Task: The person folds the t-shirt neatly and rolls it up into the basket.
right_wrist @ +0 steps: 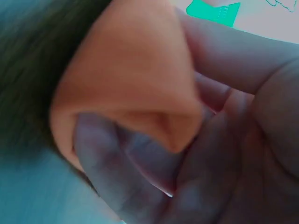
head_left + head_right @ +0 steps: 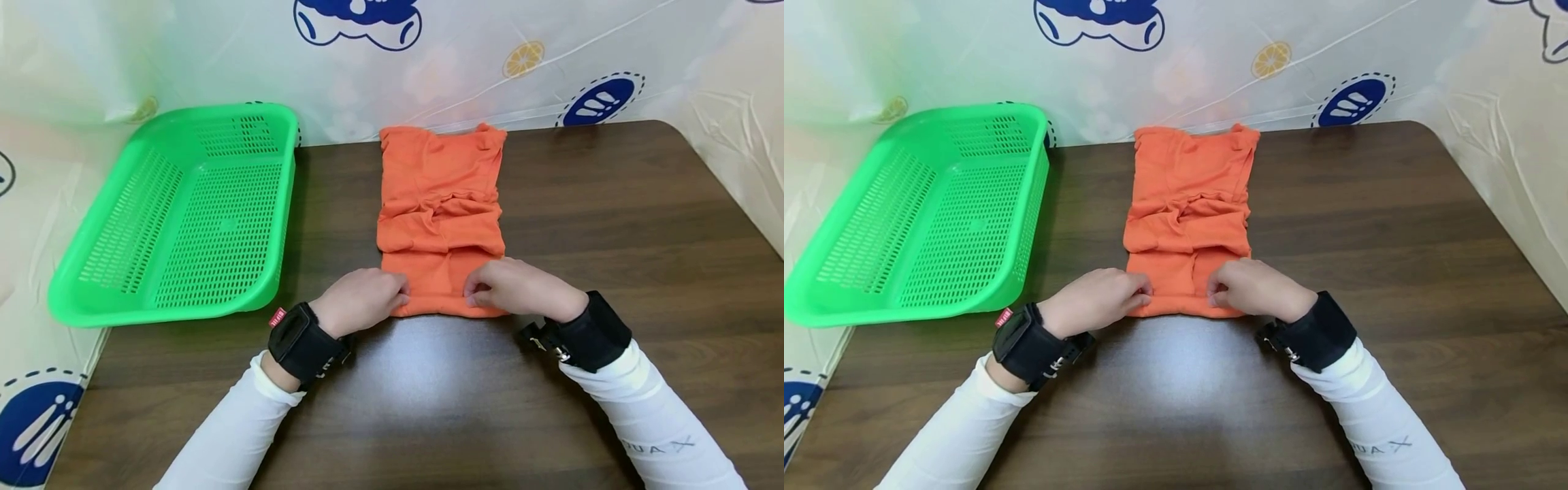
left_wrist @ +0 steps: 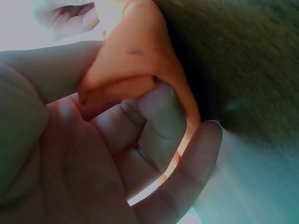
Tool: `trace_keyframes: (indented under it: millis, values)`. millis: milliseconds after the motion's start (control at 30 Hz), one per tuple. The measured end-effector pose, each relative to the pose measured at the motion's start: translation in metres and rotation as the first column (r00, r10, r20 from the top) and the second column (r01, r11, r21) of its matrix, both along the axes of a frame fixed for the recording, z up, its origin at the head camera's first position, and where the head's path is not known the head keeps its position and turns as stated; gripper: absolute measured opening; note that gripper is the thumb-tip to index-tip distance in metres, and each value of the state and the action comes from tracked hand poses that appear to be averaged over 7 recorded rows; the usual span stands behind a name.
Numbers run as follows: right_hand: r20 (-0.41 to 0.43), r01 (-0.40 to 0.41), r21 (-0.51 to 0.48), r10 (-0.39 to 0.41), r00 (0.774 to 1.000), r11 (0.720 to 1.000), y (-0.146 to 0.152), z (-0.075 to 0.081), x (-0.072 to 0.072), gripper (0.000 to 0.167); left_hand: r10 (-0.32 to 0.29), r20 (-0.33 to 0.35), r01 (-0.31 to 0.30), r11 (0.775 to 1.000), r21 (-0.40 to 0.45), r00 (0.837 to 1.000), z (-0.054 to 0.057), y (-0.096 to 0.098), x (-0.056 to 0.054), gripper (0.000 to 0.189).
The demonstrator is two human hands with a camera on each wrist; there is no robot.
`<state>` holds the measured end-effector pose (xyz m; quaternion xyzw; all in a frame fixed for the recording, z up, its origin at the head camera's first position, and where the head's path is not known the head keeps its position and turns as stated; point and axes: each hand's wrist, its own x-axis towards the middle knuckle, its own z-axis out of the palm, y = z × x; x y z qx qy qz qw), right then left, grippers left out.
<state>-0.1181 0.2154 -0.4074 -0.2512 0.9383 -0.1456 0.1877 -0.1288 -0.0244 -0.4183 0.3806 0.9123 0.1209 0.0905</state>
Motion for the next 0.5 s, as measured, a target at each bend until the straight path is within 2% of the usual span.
trace_keyframes:
  millis: [133,267,400,500]
  values:
    - [-0.049,0.036,0.04,-0.034,0.998,0.999,-0.003,0.0,0.002,0.019,0.031,-0.032,-0.032,0.999,-0.021,0.999,0.0,0.0,0.0,0.014]
    - [-0.088,0.09,0.094,-0.082,0.993,0.991,-0.008,0.001,0.006,0.017,0.037,-0.138,-0.042,0.999,-0.029,0.99,-0.001,0.001,0.001,0.016]
    - [-0.154,0.124,0.103,-0.107,0.982,0.987,-0.013,0.002,0.01,0.018,0.025,-0.277,-0.027,1.0,-0.005,0.96,-0.003,0.004,0.005,0.013]
    - [-0.225,0.119,0.08,-0.099,0.969,0.99,-0.017,0.002,0.015,0.021,0.011,-0.375,-0.012,1.0,-0.001,0.927,-0.004,0.01,0.011,0.01]
